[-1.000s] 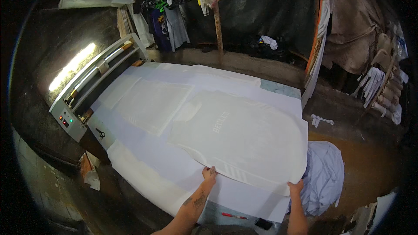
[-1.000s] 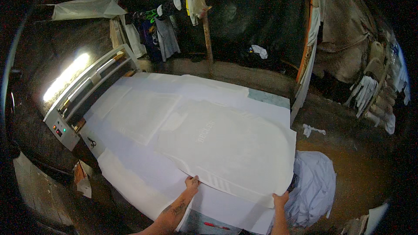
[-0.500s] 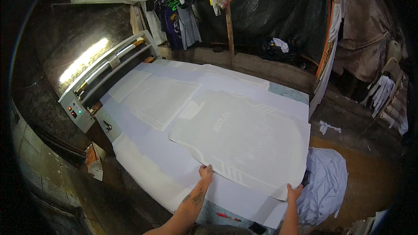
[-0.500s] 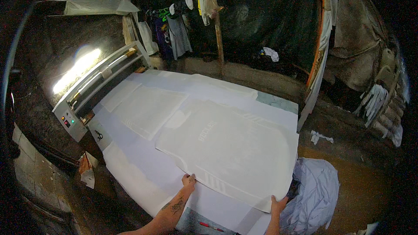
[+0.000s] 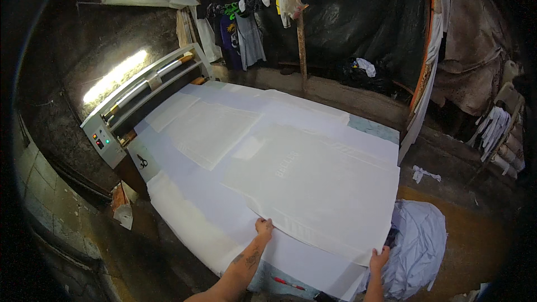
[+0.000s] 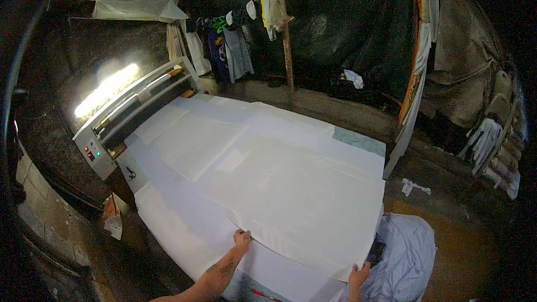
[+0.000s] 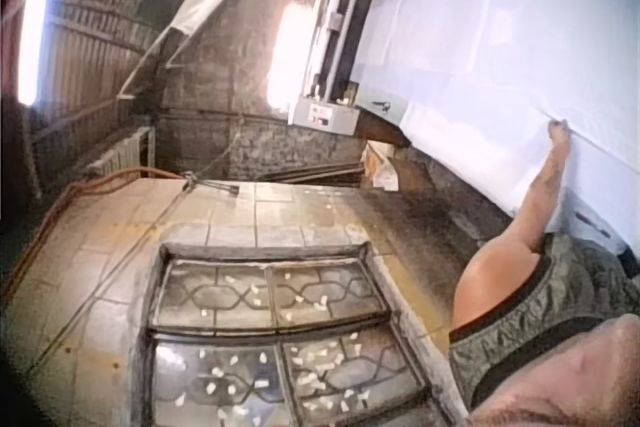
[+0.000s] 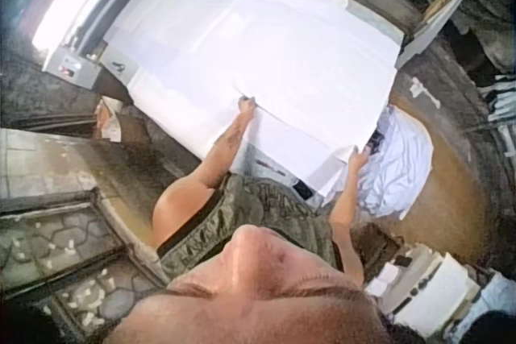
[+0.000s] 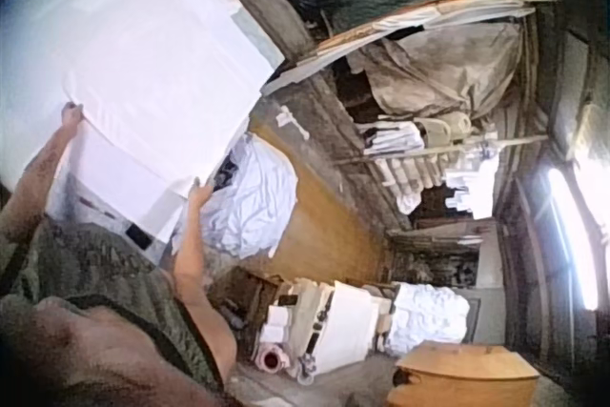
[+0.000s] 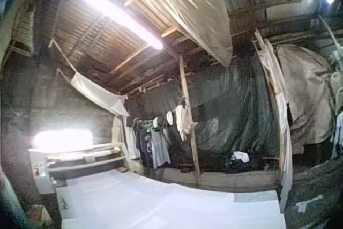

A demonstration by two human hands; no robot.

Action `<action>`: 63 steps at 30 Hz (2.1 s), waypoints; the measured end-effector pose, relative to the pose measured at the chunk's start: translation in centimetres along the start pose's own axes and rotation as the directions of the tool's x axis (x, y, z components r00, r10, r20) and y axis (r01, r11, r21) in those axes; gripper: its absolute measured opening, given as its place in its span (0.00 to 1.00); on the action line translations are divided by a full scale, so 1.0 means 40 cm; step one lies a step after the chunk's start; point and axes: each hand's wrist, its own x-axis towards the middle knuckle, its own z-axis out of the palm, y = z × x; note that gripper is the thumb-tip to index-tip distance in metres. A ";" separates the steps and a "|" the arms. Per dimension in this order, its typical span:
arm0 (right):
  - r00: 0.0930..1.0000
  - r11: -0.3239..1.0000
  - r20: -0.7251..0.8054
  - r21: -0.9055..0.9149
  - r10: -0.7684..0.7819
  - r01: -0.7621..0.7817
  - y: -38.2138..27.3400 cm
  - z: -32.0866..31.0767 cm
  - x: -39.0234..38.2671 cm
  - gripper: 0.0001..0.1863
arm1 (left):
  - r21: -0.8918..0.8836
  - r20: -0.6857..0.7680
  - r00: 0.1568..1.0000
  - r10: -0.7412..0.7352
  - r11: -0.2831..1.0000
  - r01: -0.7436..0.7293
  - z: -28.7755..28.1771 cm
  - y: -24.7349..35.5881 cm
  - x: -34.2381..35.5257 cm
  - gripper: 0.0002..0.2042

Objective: The person operates a heat press machine and uses shears to cut large white fabric sheets on a work table. They repeatedly feed the fabric through the machine, trim edges, and stack the cut pieces.

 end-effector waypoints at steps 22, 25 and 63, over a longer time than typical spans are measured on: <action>0.996 0.996 -0.021 -0.037 -0.081 0.081 0.003 0.048 0.041 0.21 | -0.247 -0.060 0.996 0.070 0.966 -0.082 0.026 -0.005 0.008 0.11; 0.996 0.995 -0.056 -0.085 -0.063 0.058 -0.029 0.086 0.014 0.23 | -0.062 -0.194 0.979 0.068 0.995 -0.082 0.017 0.030 0.018 0.10; 0.991 0.981 -0.134 -0.195 -0.011 -0.015 0.165 -0.212 0.108 0.16 | 0.465 0.857 0.474 0.204 0.093 -0.881 0.127 -0.099 -0.256 0.26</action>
